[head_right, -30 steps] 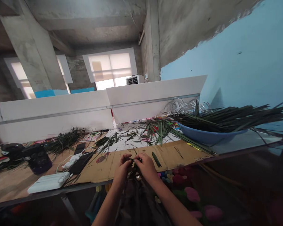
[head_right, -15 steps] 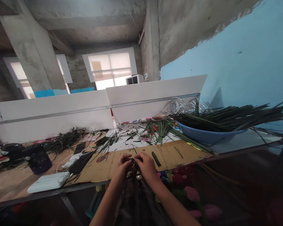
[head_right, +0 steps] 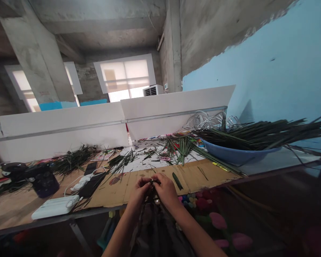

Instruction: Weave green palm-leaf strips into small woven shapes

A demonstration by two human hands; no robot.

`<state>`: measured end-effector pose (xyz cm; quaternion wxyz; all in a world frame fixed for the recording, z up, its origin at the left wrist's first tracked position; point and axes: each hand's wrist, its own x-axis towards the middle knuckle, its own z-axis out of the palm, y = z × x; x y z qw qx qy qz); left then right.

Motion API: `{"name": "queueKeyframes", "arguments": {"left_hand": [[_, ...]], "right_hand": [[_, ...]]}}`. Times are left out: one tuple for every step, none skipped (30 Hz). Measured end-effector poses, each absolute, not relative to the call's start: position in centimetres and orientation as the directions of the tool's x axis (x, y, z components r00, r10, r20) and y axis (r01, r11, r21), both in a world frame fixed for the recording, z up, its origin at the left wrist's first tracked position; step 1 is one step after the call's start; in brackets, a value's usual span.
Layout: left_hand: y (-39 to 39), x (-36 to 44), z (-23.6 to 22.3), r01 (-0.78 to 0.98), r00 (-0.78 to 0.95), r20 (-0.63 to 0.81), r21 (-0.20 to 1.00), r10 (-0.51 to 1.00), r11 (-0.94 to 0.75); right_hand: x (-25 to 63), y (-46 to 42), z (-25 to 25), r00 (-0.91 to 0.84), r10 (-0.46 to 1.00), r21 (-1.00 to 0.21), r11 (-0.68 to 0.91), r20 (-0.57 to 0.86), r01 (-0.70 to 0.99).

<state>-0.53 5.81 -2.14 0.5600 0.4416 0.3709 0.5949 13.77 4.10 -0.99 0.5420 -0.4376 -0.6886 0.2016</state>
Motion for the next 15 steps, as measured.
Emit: {"name": "queueKeyframes", "arguments": {"left_hand": [[5.85, -0.52, -2.21, -0.335, 0.017, 0.113, 0.937, 0.993, -0.100], [5.88, -0.51, -2.27, -0.331, 0.018, 0.116, 0.938, 0.993, -0.103], [5.89, -0.50, -2.33, -0.326, 0.019, 0.120, 0.939, 0.993, -0.107], [5.88, -0.49, -2.38, -0.320, 0.020, 0.124, 0.941, 0.992, -0.112], [5.86, -0.48, -2.42, -0.315, 0.022, 0.130, 0.942, 0.991, -0.117], [5.82, -0.46, -2.45, -0.309, 0.024, 0.136, 0.943, 0.990, -0.122], [5.77, -0.44, -2.46, -0.305, 0.025, 0.142, 0.944, 0.990, -0.127], [5.72, -0.41, -2.46, -0.301, 0.026, 0.147, 0.944, 0.989, -0.133], [5.66, -0.39, -2.44, -0.298, 0.025, 0.153, 0.945, 0.988, -0.138], [5.62, -0.36, -2.40, -0.295, 0.025, 0.157, 0.945, 0.987, -0.143], [5.58, -0.33, -2.36, -0.293, 0.023, 0.160, 0.945, 0.987, -0.146], [5.55, -0.31, -2.31, -0.290, 0.021, 0.161, 0.945, 0.987, -0.148], [5.53, -0.30, -2.27, -0.287, 0.021, 0.162, 0.946, 0.987, -0.149], [5.53, -0.29, -2.24, -0.283, 0.021, 0.161, 0.948, 0.987, -0.149], [5.53, -0.28, -2.22, -0.278, 0.021, 0.161, 0.949, 0.987, -0.149]], "right_hand": [[13.82, 4.12, -0.98, -0.032, 0.823, -0.754, 0.534, 0.567, 0.384], [13.88, 4.13, -0.94, -0.035, 0.825, -0.755, 0.532, 0.564, 0.384], [13.94, 4.14, -0.89, -0.037, 0.826, -0.755, 0.531, 0.562, 0.386], [14.01, 4.15, -0.83, -0.039, 0.826, -0.753, 0.531, 0.562, 0.388], [14.07, 4.16, -0.76, -0.042, 0.826, -0.751, 0.532, 0.562, 0.391], [14.13, 4.16, -0.70, -0.044, 0.825, -0.750, 0.532, 0.563, 0.393], [14.18, 4.17, -0.64, -0.047, 0.825, -0.748, 0.533, 0.563, 0.395], [14.22, 4.19, -0.59, -0.052, 0.826, -0.748, 0.533, 0.562, 0.395], [14.27, 4.22, -0.57, -0.059, 0.827, -0.748, 0.535, 0.560, 0.392], [14.31, 4.27, -0.56, -0.068, 0.828, -0.750, 0.536, 0.557, 0.388], [14.37, 4.34, -0.57, -0.078, 0.829, -0.751, 0.538, 0.554, 0.382], [14.44, 4.42, -0.59, -0.089, 0.830, -0.753, 0.541, 0.551, 0.375], [14.53, 4.52, -0.63, -0.101, 0.830, -0.754, 0.544, 0.549, 0.368], [14.62, 4.63, -0.67, -0.112, 0.830, -0.755, 0.546, 0.547, 0.363], [14.72, 4.74, -0.72, -0.122, 0.829, -0.754, 0.549, 0.546, 0.360]]}}
